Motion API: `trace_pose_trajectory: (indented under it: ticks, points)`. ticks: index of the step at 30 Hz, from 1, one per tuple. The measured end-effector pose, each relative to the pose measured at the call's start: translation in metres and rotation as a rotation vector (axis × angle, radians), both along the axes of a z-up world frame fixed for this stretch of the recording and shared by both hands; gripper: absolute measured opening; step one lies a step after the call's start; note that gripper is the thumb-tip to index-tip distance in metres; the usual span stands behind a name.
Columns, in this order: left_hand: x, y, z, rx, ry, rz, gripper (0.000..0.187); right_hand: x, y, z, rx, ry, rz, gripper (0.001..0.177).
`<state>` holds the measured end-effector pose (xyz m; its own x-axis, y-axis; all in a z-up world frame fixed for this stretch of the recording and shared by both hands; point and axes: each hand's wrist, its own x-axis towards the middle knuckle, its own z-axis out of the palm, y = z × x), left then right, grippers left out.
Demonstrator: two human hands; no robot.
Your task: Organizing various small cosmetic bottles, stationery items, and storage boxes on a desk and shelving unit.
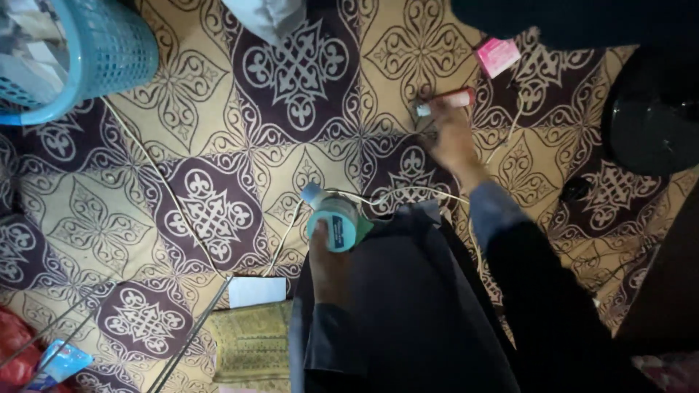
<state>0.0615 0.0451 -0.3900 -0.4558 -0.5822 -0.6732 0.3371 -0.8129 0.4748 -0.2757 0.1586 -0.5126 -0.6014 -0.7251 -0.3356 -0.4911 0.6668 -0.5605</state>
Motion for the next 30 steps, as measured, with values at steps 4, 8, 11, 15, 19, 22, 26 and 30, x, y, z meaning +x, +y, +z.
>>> trace_pose_trajectory:
  ticks: [4, 8, 11, 15, 19, 22, 26, 30]
  points:
    - [-0.011, -0.011, 0.019, 0.069, -0.179, 0.024, 0.038, -0.043, 0.026, -0.103, 0.222, 0.506, 0.297, 0.065]
    - [0.015, -0.006, -0.02, 0.036, -0.079, 0.044, 0.035, -0.051, 0.034, -0.162, 0.391, 0.401, 0.28, 0.061]
    - [-0.005, -0.023, 0.008, 0.034, -0.187, 0.059, 0.038, -0.063, 0.021, -0.124, 0.249, 0.008, -0.264, 0.083]
    - [-0.014, -0.038, 0.023, -0.01, -0.159, 0.042, 0.041, -0.132, 0.052, -0.156, 0.114, 0.255, -0.316, 0.093]
    - [0.0, -0.036, 0.0, -0.049, -0.101, 0.061, 0.039, -0.18, 0.039, -0.148, 0.362, 0.391, -0.026, 0.073]
    - [-0.011, -0.044, 0.015, 0.006, -0.159, 0.106, 0.042, -0.18, 0.02, -0.144, 0.503, 0.44, 0.127, 0.066]
    - [-0.02, -0.051, 0.029, 0.006, -0.16, 0.106, 0.047, -0.112, 0.014, -0.082, 0.353, 0.445, 0.04, 0.066]
    - [-0.026, -0.048, 0.042, -0.008, -0.152, 0.16, 0.053, -0.046, 0.0, -0.049, 0.07, 0.411, -0.016, 0.065]
